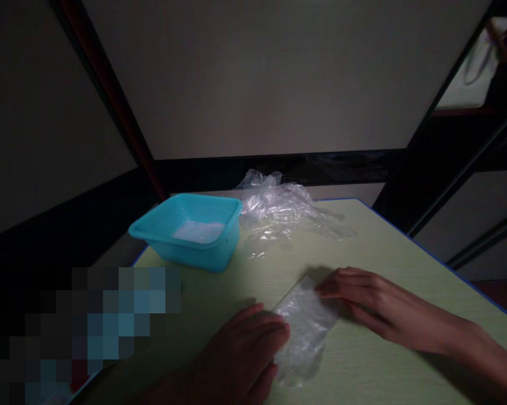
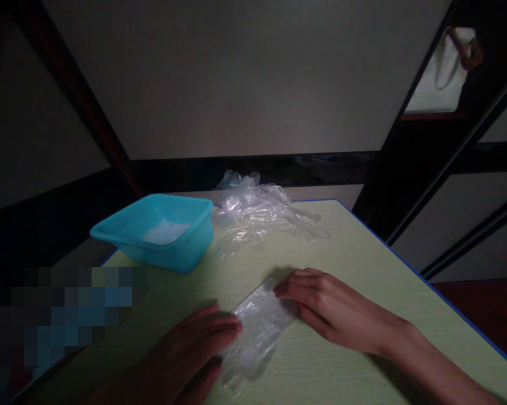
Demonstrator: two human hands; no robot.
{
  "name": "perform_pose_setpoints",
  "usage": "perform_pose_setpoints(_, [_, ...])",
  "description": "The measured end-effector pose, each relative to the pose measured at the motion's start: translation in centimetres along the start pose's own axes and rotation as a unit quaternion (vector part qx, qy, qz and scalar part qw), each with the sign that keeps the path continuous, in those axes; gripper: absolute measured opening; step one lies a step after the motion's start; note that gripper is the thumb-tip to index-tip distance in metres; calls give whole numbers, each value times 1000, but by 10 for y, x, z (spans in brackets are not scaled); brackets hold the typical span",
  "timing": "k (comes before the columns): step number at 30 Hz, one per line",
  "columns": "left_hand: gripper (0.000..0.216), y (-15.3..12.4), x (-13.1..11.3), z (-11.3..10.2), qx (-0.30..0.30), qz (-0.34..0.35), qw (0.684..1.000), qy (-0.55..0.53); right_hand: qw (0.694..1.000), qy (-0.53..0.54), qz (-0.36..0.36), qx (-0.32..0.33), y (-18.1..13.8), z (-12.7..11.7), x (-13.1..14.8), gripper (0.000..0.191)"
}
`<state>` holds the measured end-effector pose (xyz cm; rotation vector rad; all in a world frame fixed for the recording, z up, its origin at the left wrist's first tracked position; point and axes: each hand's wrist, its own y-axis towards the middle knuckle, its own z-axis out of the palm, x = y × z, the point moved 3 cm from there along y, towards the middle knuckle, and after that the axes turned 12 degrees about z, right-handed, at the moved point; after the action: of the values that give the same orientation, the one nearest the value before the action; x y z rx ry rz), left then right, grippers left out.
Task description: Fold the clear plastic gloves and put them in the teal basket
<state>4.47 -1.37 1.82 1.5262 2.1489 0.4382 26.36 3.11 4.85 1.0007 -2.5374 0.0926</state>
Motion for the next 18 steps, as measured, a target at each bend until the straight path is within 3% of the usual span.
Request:
perform_pose_setpoints(4, [41,2,-2,-3,18,0,1000,-12,999,-8,37,-31,3,5,-1,24])
perform_pose_setpoints(9, [35,1,-3,-2,7,15,1000,3,997,-21,35,-59,6,10,-1,20])
perform_pose_setpoints(18, [32,0,-2,-1,20,18,1000,-5,997,-35,50,-42,8,16,-4,21])
